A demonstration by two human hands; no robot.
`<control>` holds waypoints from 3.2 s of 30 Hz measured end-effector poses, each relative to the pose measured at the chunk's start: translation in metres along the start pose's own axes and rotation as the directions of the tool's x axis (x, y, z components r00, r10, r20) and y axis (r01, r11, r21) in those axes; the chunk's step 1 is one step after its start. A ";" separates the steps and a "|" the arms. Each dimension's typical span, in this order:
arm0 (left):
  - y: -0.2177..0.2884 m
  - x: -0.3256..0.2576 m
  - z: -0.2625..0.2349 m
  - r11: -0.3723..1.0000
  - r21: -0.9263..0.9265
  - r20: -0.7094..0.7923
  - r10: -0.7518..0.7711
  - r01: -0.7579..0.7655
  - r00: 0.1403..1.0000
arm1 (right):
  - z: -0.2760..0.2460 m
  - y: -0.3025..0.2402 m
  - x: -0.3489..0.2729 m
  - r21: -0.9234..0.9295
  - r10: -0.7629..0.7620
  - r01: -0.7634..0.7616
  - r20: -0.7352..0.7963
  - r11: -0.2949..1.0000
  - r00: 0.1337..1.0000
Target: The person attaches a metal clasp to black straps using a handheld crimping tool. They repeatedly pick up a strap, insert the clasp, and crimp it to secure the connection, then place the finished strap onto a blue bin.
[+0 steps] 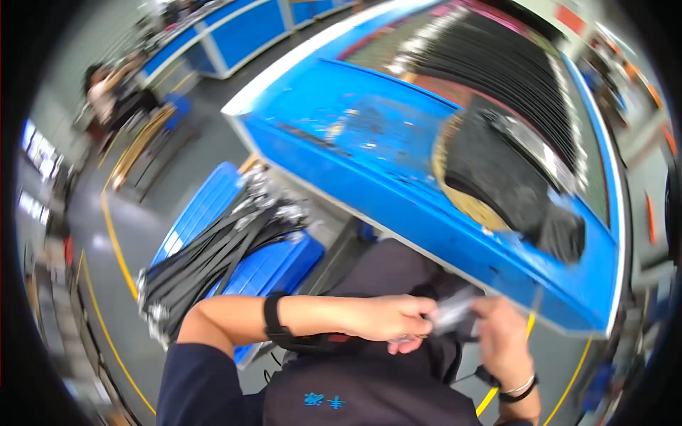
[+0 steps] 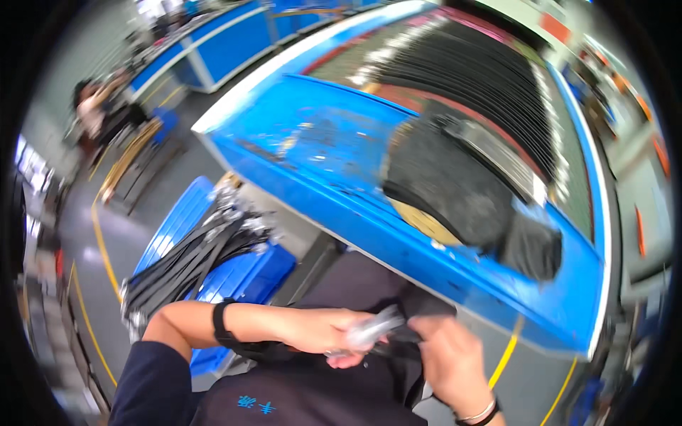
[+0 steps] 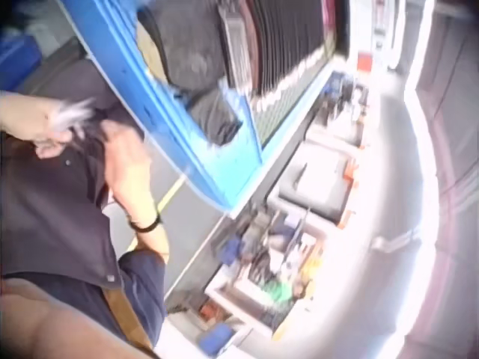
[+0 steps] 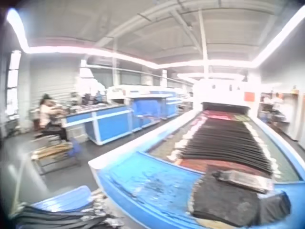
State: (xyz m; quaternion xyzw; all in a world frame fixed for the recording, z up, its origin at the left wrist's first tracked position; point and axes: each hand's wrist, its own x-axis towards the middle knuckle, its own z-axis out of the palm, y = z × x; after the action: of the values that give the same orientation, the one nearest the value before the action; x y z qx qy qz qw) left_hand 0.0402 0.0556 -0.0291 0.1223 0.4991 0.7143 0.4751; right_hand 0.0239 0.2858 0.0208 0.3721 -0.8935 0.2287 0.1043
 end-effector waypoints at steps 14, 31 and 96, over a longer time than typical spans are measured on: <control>-0.017 0.060 -0.015 0.888 -0.442 -0.122 -0.199 0.126 0.972 | 0.072 0.056 -0.051 0.325 0.080 -0.131 0.166 0.936 0.983; 0.023 -0.004 -0.047 -0.040 0.992 0.129 0.346 -0.123 0.929 | 0.070 0.027 0.022 0.331 -0.020 -0.185 0.530 0.925 0.848; 0.074 -0.012 -0.039 -0.183 0.911 0.376 0.736 -0.369 0.563 | 0.017 0.017 0.022 0.905 0.779 -0.066 -0.323 0.421 0.538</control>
State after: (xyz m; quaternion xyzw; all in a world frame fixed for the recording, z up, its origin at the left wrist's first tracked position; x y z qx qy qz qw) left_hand -0.0199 0.0195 0.0175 0.4918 0.7743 0.3597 -0.1711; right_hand -0.0034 0.2744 0.0084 -0.0154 -0.6279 0.7544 0.1907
